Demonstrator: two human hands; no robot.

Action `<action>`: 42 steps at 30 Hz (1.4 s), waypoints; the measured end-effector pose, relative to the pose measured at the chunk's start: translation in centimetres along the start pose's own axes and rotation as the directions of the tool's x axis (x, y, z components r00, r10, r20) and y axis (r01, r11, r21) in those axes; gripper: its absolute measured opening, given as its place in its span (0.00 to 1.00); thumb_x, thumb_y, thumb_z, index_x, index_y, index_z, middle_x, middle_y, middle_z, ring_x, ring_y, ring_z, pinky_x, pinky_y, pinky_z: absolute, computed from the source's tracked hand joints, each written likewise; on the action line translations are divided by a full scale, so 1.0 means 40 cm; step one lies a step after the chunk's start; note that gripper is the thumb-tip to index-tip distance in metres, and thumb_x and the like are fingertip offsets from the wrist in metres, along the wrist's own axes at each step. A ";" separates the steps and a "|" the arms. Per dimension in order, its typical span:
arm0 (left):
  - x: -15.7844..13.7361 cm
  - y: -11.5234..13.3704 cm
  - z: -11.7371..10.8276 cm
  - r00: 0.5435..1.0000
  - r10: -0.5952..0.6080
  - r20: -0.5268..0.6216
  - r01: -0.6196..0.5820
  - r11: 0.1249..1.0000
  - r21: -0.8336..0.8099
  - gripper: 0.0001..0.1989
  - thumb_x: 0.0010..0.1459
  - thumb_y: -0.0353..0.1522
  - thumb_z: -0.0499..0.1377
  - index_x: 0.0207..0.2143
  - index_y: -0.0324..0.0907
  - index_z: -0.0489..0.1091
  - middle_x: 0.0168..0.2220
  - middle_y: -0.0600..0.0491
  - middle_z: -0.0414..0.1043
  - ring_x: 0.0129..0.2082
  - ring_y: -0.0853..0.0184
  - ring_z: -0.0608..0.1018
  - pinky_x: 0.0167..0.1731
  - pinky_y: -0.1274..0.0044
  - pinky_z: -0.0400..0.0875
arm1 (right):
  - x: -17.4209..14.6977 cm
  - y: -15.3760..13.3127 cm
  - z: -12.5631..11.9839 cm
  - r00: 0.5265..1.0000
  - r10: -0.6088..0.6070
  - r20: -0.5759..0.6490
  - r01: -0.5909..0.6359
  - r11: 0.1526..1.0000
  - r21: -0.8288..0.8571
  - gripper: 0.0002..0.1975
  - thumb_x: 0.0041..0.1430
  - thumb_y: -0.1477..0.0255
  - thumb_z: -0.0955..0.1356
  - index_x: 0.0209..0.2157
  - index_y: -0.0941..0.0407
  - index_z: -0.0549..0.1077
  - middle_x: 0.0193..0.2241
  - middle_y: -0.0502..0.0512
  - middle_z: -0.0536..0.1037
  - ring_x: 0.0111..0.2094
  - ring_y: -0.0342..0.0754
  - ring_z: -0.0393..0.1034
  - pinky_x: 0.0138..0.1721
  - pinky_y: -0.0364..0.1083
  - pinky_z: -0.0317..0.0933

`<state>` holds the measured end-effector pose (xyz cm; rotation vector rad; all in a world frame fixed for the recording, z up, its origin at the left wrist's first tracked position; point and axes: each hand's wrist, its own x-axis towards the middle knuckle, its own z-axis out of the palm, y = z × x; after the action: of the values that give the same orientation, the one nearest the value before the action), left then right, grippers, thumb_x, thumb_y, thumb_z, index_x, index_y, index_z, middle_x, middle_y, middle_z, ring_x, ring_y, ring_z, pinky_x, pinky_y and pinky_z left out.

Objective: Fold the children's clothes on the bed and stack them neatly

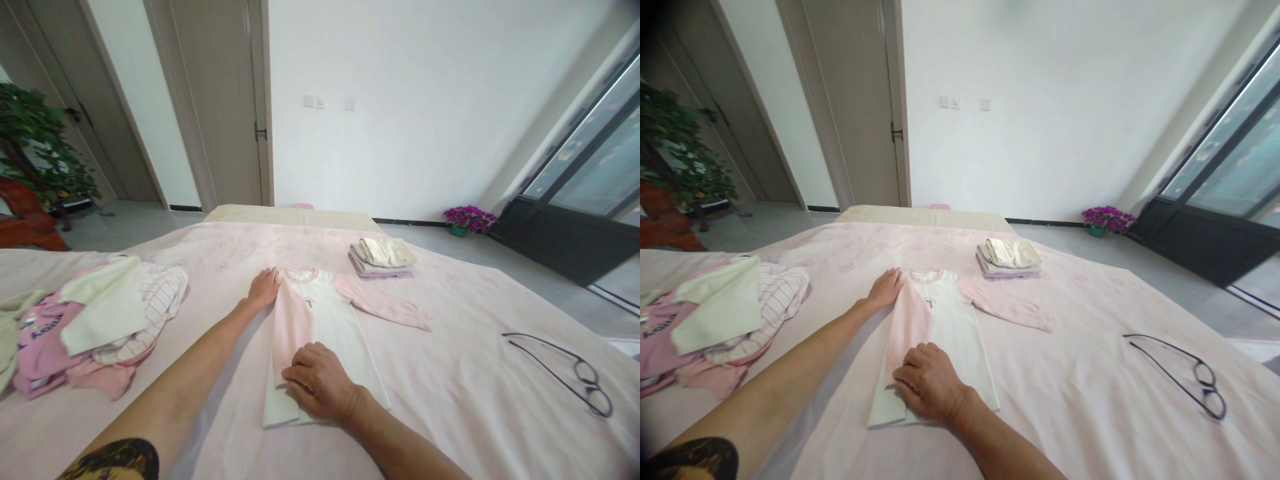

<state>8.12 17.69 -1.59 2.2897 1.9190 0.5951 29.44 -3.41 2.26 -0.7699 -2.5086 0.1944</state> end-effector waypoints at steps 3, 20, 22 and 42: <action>-0.039 0.055 -0.005 0.998 0.039 -0.047 -0.039 0.999 -0.004 0.25 0.67 0.35 0.45 0.63 0.36 0.55 0.66 0.38 0.55 0.68 0.53 0.53 0.65 0.62 0.48 | -0.001 -0.001 -0.003 1.000 -0.013 0.011 0.014 1.000 -0.007 0.10 0.65 0.66 0.64 0.36 0.53 0.75 0.30 0.53 0.72 0.34 0.48 0.64 0.37 0.48 0.52; -0.249 0.196 -0.006 0.963 0.252 0.099 -0.264 0.956 0.131 0.32 0.66 0.42 0.49 0.67 0.34 0.53 0.69 0.37 0.45 0.69 0.51 0.50 0.65 0.60 0.46 | -0.019 0.005 -0.008 0.982 -0.186 0.025 0.185 0.982 0.047 0.11 0.65 0.66 0.62 0.38 0.55 0.73 0.36 0.55 0.77 0.37 0.48 0.68 0.42 0.48 0.59; -0.290 0.199 -0.019 0.944 0.301 0.136 -0.318 0.940 0.125 0.32 0.66 0.41 0.50 0.67 0.36 0.52 0.70 0.39 0.44 0.69 0.52 0.49 0.66 0.61 0.46 | -0.022 0.004 -0.014 0.968 -0.234 0.088 0.230 0.972 0.050 0.10 0.65 0.65 0.62 0.35 0.54 0.72 0.36 0.54 0.78 0.38 0.47 0.69 0.43 0.48 0.59; -0.570 0.236 -0.204 0.623 0.615 0.484 -0.543 0.785 -0.298 0.37 0.63 0.48 0.54 0.69 0.50 0.46 0.71 0.45 0.37 0.70 0.48 0.43 0.66 0.51 0.41 | -0.255 0.498 -0.316 0.336 0.912 -0.234 -0.878 0.213 -0.428 0.24 0.62 0.69 0.63 0.58 0.57 0.67 0.56 0.67 0.69 0.55 0.61 0.63 0.50 0.55 0.59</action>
<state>10.98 -7.61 3.58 2.5902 0.8287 0.0301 52.78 7.30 3.35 -2.4676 -1.7674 -0.0606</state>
